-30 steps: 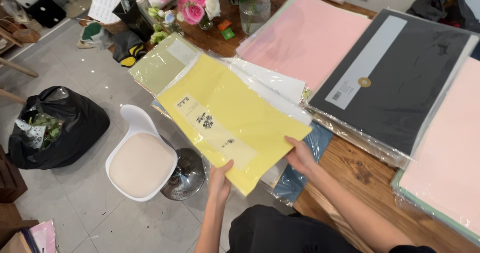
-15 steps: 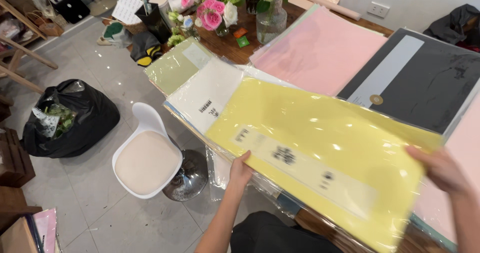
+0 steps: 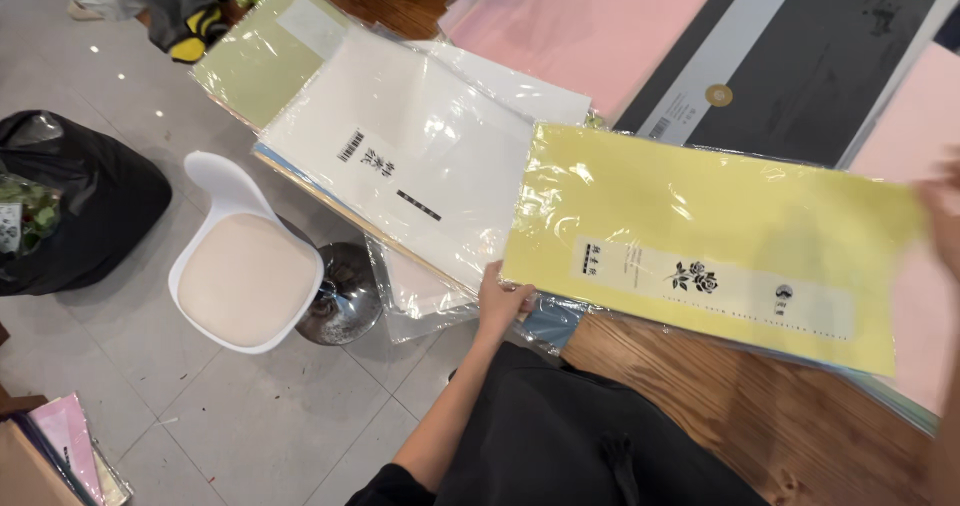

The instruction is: The person organizes stacks of wrapping paper on a wooden table. They pick up various sheets, including yellow, white, blue, and beige, and place them into neat piles. The person also handles a black folder and a newspaper-print sheet, arranging them alongside the other papers.

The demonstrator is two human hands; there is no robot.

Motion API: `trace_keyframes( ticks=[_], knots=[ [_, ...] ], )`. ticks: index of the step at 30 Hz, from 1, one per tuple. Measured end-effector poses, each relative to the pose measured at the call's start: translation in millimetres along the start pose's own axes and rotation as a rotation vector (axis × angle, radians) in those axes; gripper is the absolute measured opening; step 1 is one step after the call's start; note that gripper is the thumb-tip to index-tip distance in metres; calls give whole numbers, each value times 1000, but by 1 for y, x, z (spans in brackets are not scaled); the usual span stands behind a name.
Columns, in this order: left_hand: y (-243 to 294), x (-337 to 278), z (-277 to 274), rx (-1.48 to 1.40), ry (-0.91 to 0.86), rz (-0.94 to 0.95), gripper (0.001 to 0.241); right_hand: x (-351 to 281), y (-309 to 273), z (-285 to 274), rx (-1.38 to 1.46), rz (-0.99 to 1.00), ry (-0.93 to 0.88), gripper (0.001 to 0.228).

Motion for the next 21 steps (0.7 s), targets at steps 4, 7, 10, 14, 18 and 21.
trace_keyframes(
  ticks=[4,7,10,14,18,21],
  knots=[
    [85,-50,-33,374,37,325,79,-78,-47,129,53,271,-181,34],
    [83,-46,-36,749,5,498,65,-134,-109,235,133,447,-460,33],
    [72,-34,-30,910,-203,687,50,-176,-179,291,193,420,-723,27],
    [65,-20,-23,975,-251,999,31,-202,-202,325,114,423,-786,25],
    [51,-12,-20,1031,-230,1170,20,-207,-200,336,-63,272,-829,27],
    [45,-5,-21,1007,-270,1078,13,-217,-210,337,-177,100,-824,34]
  ],
)
Point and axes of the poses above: each hand's wrist, its own x-axis towards the middle knuckle, its own z-axis out of the palm, y = z × x, the point moved 5 cm from there along x, towards the middle knuckle, and after that the axes turned 14 degrees about z, right-handed, at the moved point
